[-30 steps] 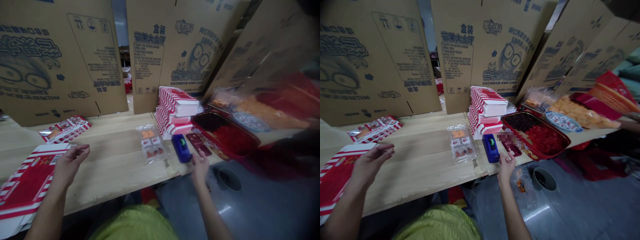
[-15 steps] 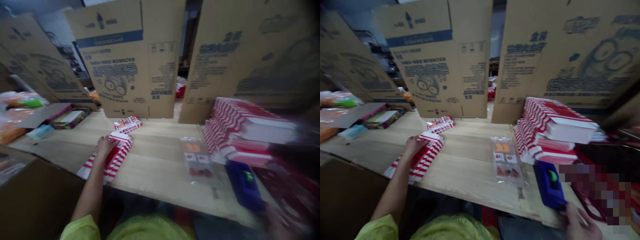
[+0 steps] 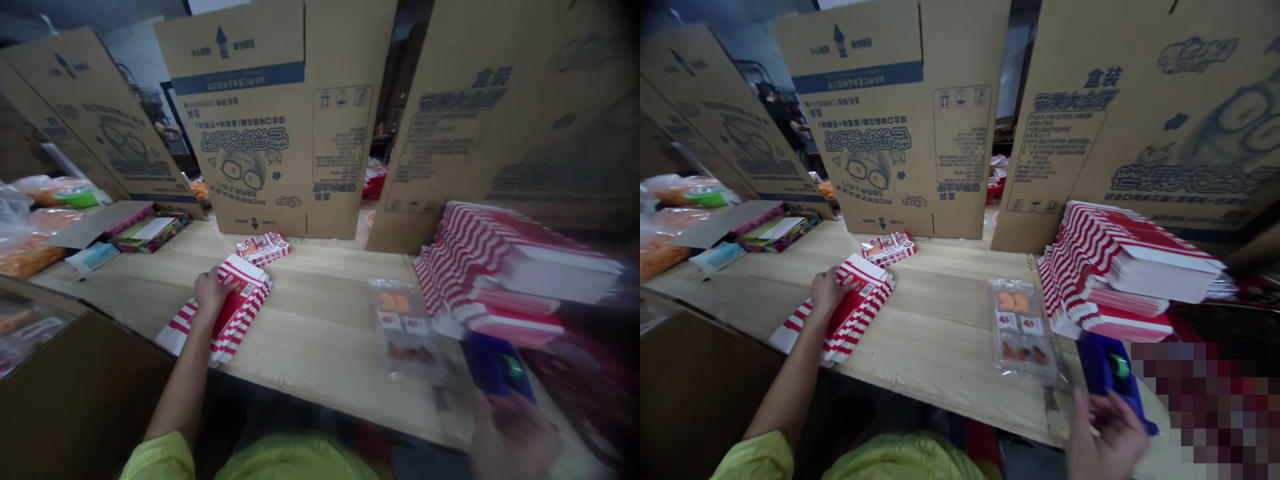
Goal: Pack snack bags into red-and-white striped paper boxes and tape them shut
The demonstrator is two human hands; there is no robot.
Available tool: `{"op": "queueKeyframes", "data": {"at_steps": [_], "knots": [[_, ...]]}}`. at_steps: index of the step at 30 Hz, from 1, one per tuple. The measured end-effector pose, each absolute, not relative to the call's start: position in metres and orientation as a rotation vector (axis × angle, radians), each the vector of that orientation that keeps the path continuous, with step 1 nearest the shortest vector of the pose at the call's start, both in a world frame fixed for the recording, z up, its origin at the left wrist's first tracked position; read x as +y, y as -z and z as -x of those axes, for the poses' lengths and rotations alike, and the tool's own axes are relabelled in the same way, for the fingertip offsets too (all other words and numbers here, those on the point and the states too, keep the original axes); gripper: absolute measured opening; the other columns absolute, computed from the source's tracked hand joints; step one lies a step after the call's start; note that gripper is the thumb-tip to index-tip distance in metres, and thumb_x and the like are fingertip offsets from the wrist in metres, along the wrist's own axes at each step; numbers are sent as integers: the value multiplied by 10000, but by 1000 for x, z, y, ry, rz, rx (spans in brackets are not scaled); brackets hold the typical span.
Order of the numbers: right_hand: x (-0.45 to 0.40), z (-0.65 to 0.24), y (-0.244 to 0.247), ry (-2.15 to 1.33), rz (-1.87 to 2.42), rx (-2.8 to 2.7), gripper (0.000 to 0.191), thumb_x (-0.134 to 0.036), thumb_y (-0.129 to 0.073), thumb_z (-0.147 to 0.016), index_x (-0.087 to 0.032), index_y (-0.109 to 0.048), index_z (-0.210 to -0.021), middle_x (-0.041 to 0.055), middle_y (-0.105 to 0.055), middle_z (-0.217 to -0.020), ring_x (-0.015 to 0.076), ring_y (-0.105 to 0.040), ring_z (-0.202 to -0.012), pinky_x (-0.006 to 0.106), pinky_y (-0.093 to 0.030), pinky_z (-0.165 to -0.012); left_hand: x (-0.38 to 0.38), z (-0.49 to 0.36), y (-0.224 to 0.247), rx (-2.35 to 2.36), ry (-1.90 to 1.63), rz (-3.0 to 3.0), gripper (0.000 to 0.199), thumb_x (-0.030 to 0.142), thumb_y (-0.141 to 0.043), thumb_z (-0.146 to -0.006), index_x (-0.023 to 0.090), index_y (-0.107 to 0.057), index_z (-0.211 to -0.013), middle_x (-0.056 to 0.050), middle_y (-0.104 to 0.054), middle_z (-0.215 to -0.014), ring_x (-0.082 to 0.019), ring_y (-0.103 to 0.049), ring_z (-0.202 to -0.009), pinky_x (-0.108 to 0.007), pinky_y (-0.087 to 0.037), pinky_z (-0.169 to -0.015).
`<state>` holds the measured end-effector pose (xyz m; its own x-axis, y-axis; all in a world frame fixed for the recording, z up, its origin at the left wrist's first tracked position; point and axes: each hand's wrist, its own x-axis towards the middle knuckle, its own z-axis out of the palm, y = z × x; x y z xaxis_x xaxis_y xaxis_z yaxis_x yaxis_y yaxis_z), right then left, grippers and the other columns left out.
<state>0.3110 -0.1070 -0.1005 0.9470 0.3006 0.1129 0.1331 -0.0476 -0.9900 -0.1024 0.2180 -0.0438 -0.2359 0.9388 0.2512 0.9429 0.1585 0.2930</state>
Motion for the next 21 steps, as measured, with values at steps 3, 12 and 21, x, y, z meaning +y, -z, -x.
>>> {"op": "queueKeyframes", "data": {"at_steps": [3,12,21], "knots": [[-82,-297,89,-209,1680,-513,531,-538,-701,-618,-165,-570,-973,44,-575,-839,185,-513,-729,336,-405,-697,207,94,27,-2157,944,2137,588,500,-577,-774,165,-531,-1256,-140,-572,-1116,-297,-551,-1044,-371,-437,-899],[-6,-224,51,-432,1490,-1233,276,-432,-572,-791,-219,-639,-953,57,-653,-934,215,-570,-859,366,-440,-816,142,-15,14,-1508,1144,3057,361,385,-585,-834,243,-642,-1162,-43,-594,-834,-191,-572,-812,-287,-449,-742],[24,-228,108,-531,1560,-1207,259,-398,-676,-647,-183,-640,-787,56,-614,-776,226,-548,-749,372,-454,-715,96,-71,54,-918,983,2987,328,323,-532,-876,172,-608,-1157,-96,-626,-941,-213,-582,-870,-342,-486,-753]]}}
